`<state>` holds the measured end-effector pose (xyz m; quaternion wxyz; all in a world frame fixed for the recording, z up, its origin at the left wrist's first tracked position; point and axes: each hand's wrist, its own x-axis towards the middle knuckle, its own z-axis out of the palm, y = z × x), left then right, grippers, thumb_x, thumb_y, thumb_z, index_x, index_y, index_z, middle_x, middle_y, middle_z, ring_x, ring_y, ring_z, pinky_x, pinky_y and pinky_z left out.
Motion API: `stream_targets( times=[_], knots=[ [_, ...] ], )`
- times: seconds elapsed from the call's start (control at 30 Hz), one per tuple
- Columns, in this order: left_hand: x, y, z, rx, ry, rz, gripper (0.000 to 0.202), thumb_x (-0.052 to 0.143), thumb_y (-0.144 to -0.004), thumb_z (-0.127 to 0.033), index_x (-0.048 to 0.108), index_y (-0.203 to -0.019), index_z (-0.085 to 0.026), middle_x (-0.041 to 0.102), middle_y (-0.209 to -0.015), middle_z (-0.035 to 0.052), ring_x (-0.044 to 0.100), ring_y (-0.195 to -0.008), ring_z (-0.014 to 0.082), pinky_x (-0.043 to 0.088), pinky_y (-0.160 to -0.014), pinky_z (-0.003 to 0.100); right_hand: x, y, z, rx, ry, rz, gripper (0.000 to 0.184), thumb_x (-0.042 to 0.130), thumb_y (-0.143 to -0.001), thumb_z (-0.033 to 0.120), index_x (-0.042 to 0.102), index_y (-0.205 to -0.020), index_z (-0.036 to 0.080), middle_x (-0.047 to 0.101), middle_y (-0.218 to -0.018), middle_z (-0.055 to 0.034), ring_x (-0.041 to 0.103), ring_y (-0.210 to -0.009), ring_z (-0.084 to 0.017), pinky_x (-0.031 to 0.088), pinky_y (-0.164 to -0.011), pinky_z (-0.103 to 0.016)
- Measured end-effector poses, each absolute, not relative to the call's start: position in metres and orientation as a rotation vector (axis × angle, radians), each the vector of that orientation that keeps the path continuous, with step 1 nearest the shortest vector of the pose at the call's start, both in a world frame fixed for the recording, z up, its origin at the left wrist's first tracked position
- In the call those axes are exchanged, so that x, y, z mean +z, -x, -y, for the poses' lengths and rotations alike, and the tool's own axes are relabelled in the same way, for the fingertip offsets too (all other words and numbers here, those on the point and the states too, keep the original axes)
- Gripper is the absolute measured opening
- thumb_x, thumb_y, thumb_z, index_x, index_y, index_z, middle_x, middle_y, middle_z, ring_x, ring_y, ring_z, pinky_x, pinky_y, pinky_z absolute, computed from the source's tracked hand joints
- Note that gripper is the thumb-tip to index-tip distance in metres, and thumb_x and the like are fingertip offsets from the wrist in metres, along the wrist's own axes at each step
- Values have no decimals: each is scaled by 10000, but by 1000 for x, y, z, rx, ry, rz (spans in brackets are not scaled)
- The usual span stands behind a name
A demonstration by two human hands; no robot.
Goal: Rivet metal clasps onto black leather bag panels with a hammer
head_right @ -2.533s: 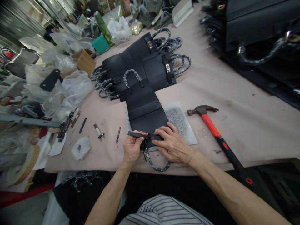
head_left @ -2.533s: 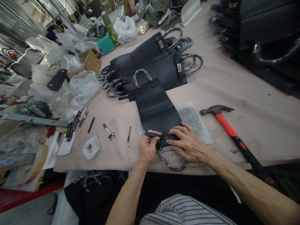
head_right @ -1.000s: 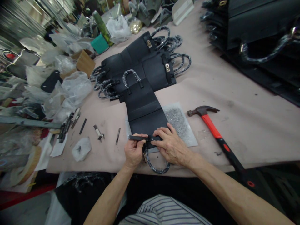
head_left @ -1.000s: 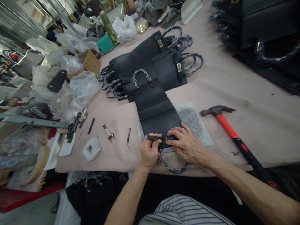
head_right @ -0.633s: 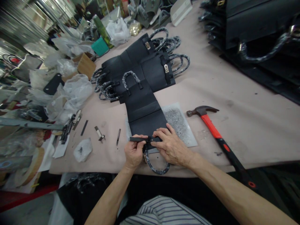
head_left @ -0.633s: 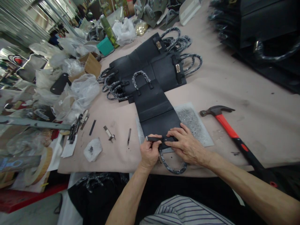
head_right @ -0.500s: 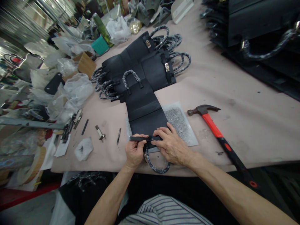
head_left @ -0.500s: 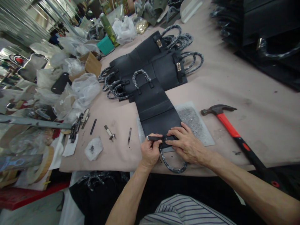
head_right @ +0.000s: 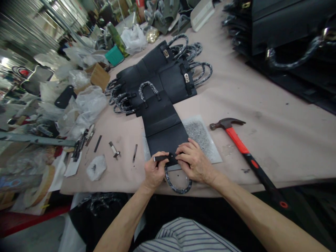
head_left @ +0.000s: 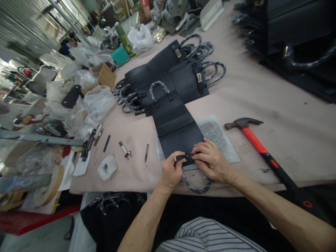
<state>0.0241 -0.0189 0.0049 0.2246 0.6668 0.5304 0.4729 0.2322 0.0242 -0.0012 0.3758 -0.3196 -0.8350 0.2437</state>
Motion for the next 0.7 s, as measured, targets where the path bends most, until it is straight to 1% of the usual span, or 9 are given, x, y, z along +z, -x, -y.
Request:
stream_targets(
  times=[0.13, 0.2, 0.3, 0.37, 0.47, 0.57, 0.63, 0.7],
  knots=[
    [8, -24, 17, 1277, -1810, -1489, 125, 589, -950, -144, 696, -1001, -182, 749, -954, 52, 725, -880, 176, 590, -840, 277, 1, -228, -23, 617, 829, 2106, 171, 574, -904, 147, 699, -988, 228, 708, -1036, -50, 617, -1097, -241, 322, -1158, -592],
    [9, -25, 16, 1253, -1789, -1508, 119, 589, -948, -145, 694, -990, -182, 744, -942, 48, 720, -866, 172, 584, -830, 271, 2, -229, -23, 601, 847, 2067, 177, 576, -906, 148, 691, -1017, 226, 702, -1050, -56, 627, -1067, -237, 362, -1131, -580],
    [7, -26, 17, 1269, -1804, -1513, 111, 589, -952, -154, 690, -992, -181, 745, -948, 51, 723, -872, 175, 586, -837, 274, 7, -240, -24, 502, 957, 1958, 181, 572, -916, 155, 690, -1037, 220, 694, -1066, -78, 633, -1032, -243, 463, -1029, -507],
    [4, -26, 18, 1297, -1830, -1505, 113, 589, -956, -155, 689, -1005, -178, 747, -960, 55, 728, -881, 176, 593, -844, 275, 11, -257, -24, 383, 1071, 1889, 175, 577, -913, 162, 698, -1028, 216, 697, -1063, -92, 634, -1029, -255, 495, -967, -462],
    [-2, -26, 20, 1332, -1873, -1490, 127, 588, -961, -153, 691, -1031, -177, 753, -966, 60, 737, -901, 183, 606, -852, 283, 14, -292, -22, 189, 1308, 1862, 176, 575, -918, 181, 702, -1039, 190, 706, -1085, -133, 635, -1054, -284, 481, -980, -450],
    [-5, -25, 21, 1364, -1907, -1492, 133, 594, -964, -167, 692, -1052, -178, 761, -971, 67, 748, -909, 193, 624, -846, 294, 8, -329, -18, 27, 1620, 1909, 232, 541, -937, 222, 695, -1086, 132, 701, -1139, -202, 629, -1074, -316, 458, -999, -452],
    [-7, -25, 22, 1368, -1920, -1502, 132, 596, -967, -178, 692, -1057, -178, 765, -974, 72, 754, -910, 200, 635, -851, 307, 0, -348, -12, -32, 1783, 1924, 280, 524, -935, 258, 687, -1105, 105, 696, -1135, -228, 623, -1051, -331, 462, -972, -455],
    [-8, -25, 23, 1369, -1923, -1510, 132, 590, -970, -184, 692, -1054, -177, 768, -977, 76, 756, -922, 206, 639, -869, 325, -8, -359, -6, -48, 1880, 1934, 313, 521, -922, 281, 676, -1120, 94, 694, -1091, -231, 617, -1007, -335, 471, -932, -458]
  ],
)
